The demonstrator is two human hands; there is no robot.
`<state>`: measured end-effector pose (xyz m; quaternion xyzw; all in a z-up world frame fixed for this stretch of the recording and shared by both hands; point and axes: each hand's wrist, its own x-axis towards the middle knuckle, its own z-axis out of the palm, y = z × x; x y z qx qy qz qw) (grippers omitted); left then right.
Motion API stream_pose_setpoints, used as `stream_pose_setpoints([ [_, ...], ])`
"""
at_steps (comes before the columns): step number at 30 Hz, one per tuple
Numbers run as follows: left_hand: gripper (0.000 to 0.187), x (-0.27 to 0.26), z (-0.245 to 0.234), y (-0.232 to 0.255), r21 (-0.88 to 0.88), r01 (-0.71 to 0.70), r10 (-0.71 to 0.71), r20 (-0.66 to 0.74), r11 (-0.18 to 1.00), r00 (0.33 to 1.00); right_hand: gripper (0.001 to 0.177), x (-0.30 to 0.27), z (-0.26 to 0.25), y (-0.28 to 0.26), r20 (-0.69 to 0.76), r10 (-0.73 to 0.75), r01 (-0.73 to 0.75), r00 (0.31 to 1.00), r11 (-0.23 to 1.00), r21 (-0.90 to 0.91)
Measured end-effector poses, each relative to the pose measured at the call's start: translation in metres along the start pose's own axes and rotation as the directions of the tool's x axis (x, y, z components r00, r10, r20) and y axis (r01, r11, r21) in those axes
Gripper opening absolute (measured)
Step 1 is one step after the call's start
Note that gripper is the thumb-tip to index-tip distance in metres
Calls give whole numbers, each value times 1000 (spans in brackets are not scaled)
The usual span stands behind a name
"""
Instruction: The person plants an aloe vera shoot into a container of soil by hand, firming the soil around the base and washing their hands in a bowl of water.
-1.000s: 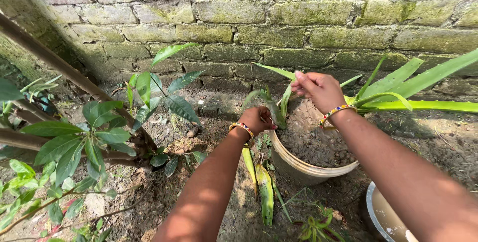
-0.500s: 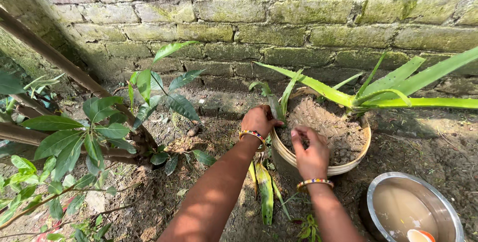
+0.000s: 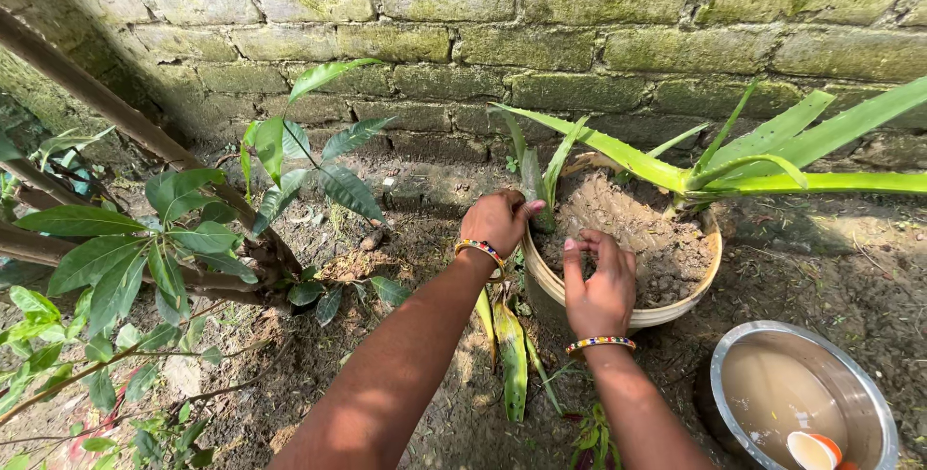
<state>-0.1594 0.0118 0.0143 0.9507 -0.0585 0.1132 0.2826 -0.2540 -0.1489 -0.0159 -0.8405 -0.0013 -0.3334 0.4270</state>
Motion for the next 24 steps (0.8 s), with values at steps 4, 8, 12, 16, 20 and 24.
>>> stream_pose_setpoints([
  [4, 51, 2, 2, -1, 6, 50, -50, 18, 999, 999, 32, 2, -1, 3, -25, -23, 23, 999, 1000, 13],
  [8, 59, 4, 7, -4, -33, 81, -81, 7, 996, 997, 29, 7, -8, 11, 12, 155, -142, 988, 873, 467],
  [12, 56, -10, 13, -5, -162, 6, -39, -205, 987, 978, 30, -1, -48, 60, -254, 358, -88, 899, 714, 695],
  [16, 55, -38, 17, 6, -273, 72, -145, -259, 959, 955, 30, -9, -86, 171, -473, 538, -145, 698, 753, 642],
  [20, 48, -66, 21, 24, -159, -161, 148, -88, 974, 985, 25, -34, -109, 292, -340, 811, -705, 475, 583, 405],
  [24, 43, -87, 31, 66, -243, -350, 338, -88, 905, 937, 25, -60, -120, 346, -45, 931, -929, 361, 355, -103],
])
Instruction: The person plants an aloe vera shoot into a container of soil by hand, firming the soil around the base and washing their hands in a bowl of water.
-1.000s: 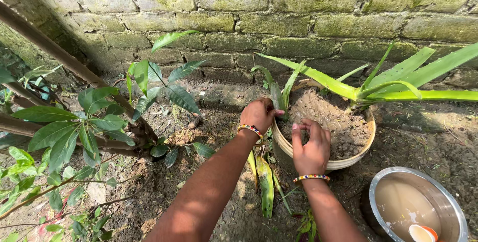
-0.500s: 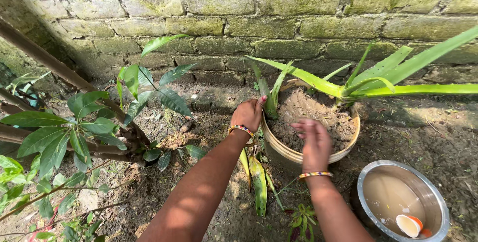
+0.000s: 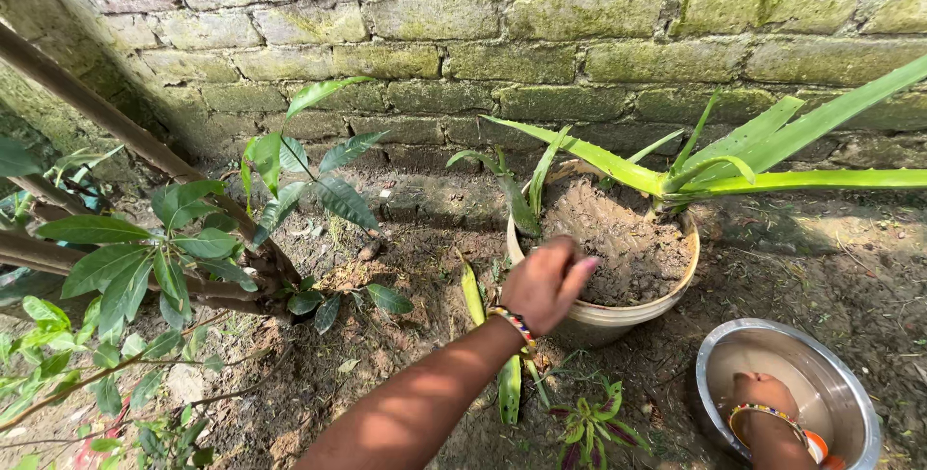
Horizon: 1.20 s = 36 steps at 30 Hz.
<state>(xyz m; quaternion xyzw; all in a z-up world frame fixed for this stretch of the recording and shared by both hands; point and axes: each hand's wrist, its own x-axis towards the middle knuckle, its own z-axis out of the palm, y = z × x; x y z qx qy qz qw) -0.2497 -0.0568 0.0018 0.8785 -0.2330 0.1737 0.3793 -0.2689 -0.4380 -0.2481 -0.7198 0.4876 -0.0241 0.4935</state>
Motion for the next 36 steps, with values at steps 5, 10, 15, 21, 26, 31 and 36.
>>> stream_pose_setpoints([
  [5, 33, 7, 39, 44, -251, -19, 13, -25, 968, 1000, 17, 11, 2, 23, 349, 210, -360, 913, 818, 449],
  [10, 23, 18, 114, 33, -760, 321, -205, 248, 565, 947, 11, 26, -4, -5, 651, 46, -610, 757, 405, 681],
  [15, 25, 18, 185, 12, -549, 827, -11, 832, 120, 554, 24, -44, -72, -109, 717, -279, -181, 639, 851, 493],
  [21, 25, 1, 218, 11, -594, 804, 7, 805, 13, 594, 28, -117, -91, -177, 782, -282, 395, 557, 917, 49],
  [26, 14, 22, 188, 56, -451, 770, -299, 736, 451, 607, 12, -141, -93, -174, 610, -514, 626, 603, 779, 37],
  [31, 11, 20, 131, 96, 202, -17, -71, 419, 979, 905, 31, -163, -111, -172, 361, -504, 615, 785, 705, -353],
  [36, 14, 34, 86, 84, 221, -115, 69, 205, 968, 976, 17, -158, -110, -169, 330, -569, 657, 753, 675, -336],
])
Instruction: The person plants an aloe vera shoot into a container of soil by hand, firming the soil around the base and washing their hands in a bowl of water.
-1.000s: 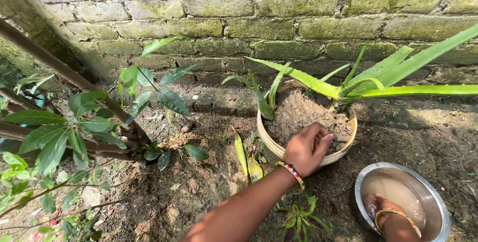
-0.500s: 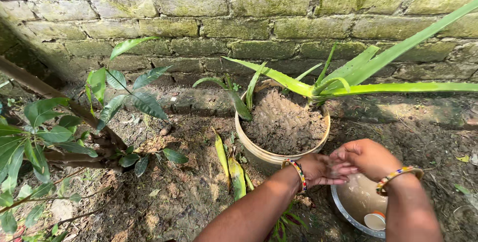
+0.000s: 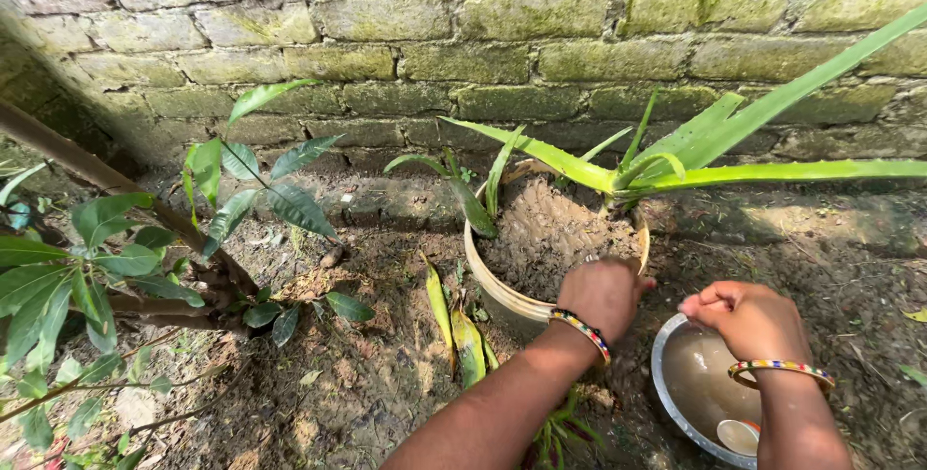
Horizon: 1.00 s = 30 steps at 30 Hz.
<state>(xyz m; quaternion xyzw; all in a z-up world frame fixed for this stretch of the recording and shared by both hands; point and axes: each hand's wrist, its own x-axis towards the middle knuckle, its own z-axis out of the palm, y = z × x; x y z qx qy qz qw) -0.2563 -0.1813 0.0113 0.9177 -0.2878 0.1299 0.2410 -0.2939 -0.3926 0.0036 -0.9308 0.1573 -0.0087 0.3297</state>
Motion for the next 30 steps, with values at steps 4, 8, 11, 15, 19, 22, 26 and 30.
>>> stream_pose_setpoints([
  [4, 35, -2, -25, -31, 53, -286, 291, -198, 957, 936, 23, -2, 14, -22, 18, -342, 342, 940, 939, -39],
  [8, 28, -8, -56, -61, 36, -105, 110, -149, 994, 983, 31, -8, 35, -67, -86, -208, 211, 974, 977, 24],
  [11, 28, -28, -72, -94, -25, -22, 12, -355, 999, 935, 49, 1, 67, -99, -87, -375, 370, 923, 926, -69],
  [15, 43, -33, -82, -132, -212, 389, -443, -405, 897, 800, 56, 9, 128, -123, -98, -696, 660, 711, 709, -249],
  [19, 60, -34, -92, -153, -261, 325, -416, -536, 909, 734, 50, 10, 142, -140, -69, -659, 616, 749, 730, -295],
  [22, 62, -26, -96, -175, -227, 309, -377, -392, 923, 839, 51, 7, 137, -145, -121, -552, 525, 825, 828, -197],
  [26, 53, -18, -86, -201, -194, 367, -402, -195, 910, 894, 54, 2, 130, -146, -277, -437, 433, 856, 898, -79],
  [30, 47, -16, -75, -211, -348, 300, -390, -226, 888, 893, 52, -6, 130, -153, -265, -507, 470, 820, 861, -193],
])
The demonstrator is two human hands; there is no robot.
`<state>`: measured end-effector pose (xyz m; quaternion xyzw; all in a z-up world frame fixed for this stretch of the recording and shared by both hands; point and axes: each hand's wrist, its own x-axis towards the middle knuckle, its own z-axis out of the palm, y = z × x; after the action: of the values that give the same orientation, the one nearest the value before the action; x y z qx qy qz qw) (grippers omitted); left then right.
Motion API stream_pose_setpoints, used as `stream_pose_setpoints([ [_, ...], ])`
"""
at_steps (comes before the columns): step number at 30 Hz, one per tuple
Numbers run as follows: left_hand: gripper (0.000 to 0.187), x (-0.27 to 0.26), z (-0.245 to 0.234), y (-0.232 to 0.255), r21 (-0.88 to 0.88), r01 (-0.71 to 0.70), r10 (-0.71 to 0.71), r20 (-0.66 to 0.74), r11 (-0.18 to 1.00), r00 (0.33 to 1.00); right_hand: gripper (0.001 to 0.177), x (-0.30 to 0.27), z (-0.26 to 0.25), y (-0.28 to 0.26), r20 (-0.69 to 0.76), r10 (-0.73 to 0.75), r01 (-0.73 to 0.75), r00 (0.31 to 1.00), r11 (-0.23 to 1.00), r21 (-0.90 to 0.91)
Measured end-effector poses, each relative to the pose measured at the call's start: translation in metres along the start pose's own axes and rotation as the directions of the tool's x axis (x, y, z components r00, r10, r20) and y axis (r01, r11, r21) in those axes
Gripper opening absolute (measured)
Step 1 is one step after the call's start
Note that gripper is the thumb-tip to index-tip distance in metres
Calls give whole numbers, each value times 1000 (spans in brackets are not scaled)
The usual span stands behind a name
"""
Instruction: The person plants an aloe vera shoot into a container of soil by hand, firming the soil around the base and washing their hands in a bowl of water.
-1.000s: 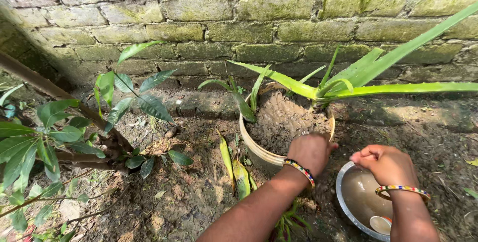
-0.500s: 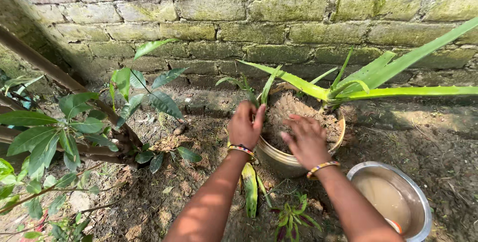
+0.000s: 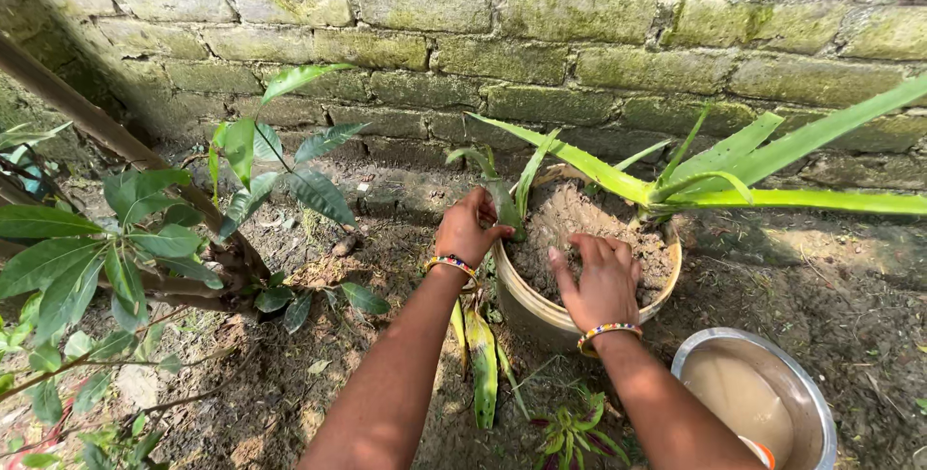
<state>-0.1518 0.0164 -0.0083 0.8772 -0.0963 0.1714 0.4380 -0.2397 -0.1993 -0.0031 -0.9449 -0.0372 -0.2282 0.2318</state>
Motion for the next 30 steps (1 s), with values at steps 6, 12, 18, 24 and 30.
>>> stream_pose_setpoints([
  [6, 40, -2, -7, 11, 3, 17, -17, -15, 1000, 1000, 53, -1, 0, -5, 11, -11, 12, 1000, 996, -84],
  [12, 38, -1, -19, 23, 97, 17, -18, 7, 995, 1000, 52, -1, 1, -5, -9, -39, 38, 999, 995, -87],
  [18, 52, 8, -18, 17, 178, 31, -34, 15, 984, 999, 50, -2, -2, -7, 22, 3, -1, 1000, 998, -69],
  [24, 66, 7, -12, 0, -67, 107, -109, -24, 992, 994, 46, 0, -1, -4, 33, 3, -1, 999, 998, -69],
  [30, 57, -11, -28, 25, 116, -48, 59, -99, 992, 993, 45, -1, -4, -7, 55, 29, -25, 998, 998, -58],
])
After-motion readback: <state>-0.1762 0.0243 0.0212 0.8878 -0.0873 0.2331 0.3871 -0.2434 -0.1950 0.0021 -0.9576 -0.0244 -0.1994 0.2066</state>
